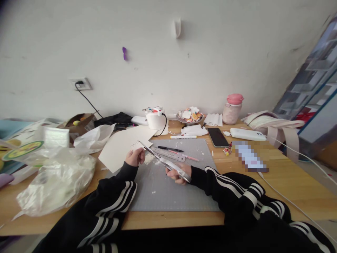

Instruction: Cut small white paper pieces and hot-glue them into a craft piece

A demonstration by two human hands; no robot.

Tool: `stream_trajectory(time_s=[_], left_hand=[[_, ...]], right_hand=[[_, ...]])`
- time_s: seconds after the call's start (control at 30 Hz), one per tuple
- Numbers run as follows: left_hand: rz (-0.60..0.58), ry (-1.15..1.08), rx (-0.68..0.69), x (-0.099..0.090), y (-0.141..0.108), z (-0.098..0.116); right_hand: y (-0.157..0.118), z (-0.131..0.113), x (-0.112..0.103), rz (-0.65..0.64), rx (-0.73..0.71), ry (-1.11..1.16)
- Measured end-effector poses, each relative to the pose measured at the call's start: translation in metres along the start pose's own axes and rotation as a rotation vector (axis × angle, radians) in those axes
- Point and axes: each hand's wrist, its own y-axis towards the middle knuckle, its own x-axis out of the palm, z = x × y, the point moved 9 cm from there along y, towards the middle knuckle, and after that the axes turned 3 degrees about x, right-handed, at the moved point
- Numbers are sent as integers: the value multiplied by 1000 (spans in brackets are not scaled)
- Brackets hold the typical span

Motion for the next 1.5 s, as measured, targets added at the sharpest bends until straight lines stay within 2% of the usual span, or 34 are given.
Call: stream_trajectory(time_s=[0.27,0.9,1.07,1.3,1.5], left_hand=[[63,-26,81,-3,-4,10],[78,-11,88,-3,-5,13],[31,26,69,-1,-4,12],[-18,63,-24,9,-9,9],[-113,87,-40,17,-10,5]], right_hand=[[0,-1,1,-7,-5,-1],[3,2,-3,22,19,-36],[2,3,-3,3,30,-31],[3,4,-2,-32,12,33],[3,3,-2,-35,18,28]])
